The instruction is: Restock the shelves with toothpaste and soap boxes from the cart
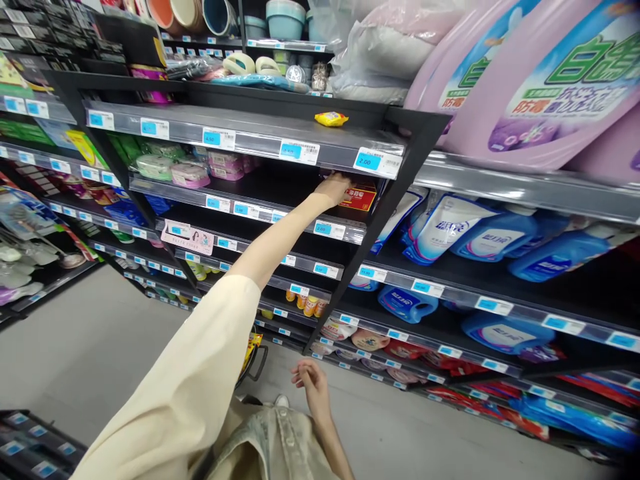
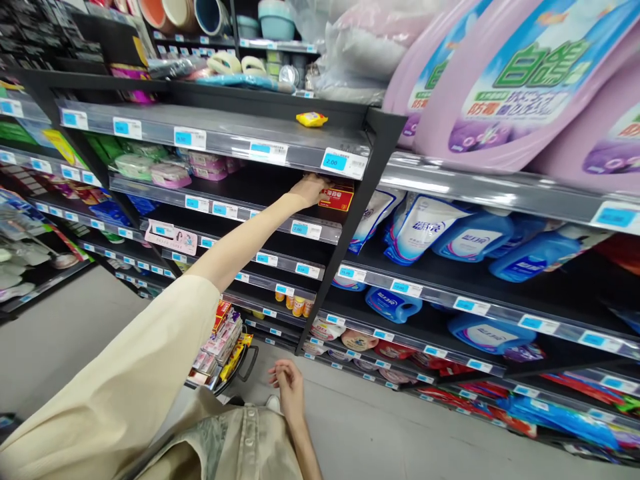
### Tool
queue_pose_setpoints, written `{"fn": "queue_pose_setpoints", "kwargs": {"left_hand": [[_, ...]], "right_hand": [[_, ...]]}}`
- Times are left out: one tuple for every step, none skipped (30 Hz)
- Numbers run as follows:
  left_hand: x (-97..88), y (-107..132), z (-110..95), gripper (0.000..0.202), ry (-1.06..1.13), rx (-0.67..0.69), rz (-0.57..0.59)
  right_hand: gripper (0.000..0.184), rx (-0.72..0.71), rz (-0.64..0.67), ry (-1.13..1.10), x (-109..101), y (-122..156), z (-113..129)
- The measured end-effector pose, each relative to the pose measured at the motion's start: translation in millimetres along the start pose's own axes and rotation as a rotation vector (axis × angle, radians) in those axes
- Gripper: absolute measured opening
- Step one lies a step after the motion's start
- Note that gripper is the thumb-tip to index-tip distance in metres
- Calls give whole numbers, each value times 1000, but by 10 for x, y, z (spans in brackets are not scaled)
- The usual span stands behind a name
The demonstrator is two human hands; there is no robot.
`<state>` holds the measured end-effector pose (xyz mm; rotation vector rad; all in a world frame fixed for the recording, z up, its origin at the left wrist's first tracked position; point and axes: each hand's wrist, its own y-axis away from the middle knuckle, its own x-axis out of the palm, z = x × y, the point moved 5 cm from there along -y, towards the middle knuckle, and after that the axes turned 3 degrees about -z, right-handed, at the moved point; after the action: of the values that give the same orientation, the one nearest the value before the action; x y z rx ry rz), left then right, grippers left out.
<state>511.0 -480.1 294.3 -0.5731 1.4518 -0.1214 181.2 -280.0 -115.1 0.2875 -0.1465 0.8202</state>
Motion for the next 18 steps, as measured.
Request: {"fn": "queue_pose_setpoints", "kwargs": {"left_hand": [[-1,1,-3,50,-9,4,1],[-3,4,-6,50,-18,4,5],[-5,7,-11,50,-25,2,11],[-8,10,-19,50,-30,-1,18],[-13,13,-29,50,-34,-3,27],[-19,16,-39,50,-37,-6,35],[-25,18,-48,49,-37,-13,42],[-33,20,-55,49,-36,-23,46],[-39,21,-58,48,-33,-35,49],[-45,22,-58,48,-30,-50,50],[-49,24,-56,48,-24,-65,51],[-51,27,-53,49,-18,-80,50],[-52,31,-50,49,-10,-93,50],[-52,36,-48,48,-4,-105,49],[-55,40,-50,47,-1,-116,45],[-62,46,-55,47,1,-125,41],[-72,53,-66,46,0,-132,41],[-88,66,-84,47,0,-137,47]], "right_hand": [[49,-3,3,7,0,1,-1],[49,-7,8,12,3,0,-3],[49,-11,12,17,7,-2,-6],[49,-14,13,19,10,-3,-9],[49,-16,12,20,10,-4,-14],[50,-17,8,19,9,-4,-19],[50,-17,4,16,5,-3,-24],[50,-18,-1,13,-2,-1,-27],[50,-21,-6,9,-12,2,-28],[50,-25,-11,5,-23,4,-27],[50,-29,-16,2,-37,5,-24],[50,-33,-22,1,-53,5,-20],[51,-37,-29,0,-68,4,-14],[52,-37,-34,-1,-81,3,-9],[53,-36,-39,-2,-91,2,-4],[54,-33,-43,-4,-97,3,0],[55,-28,-45,-6,-99,5,4],[56,-23,-46,-5,-97,11,7]]}}
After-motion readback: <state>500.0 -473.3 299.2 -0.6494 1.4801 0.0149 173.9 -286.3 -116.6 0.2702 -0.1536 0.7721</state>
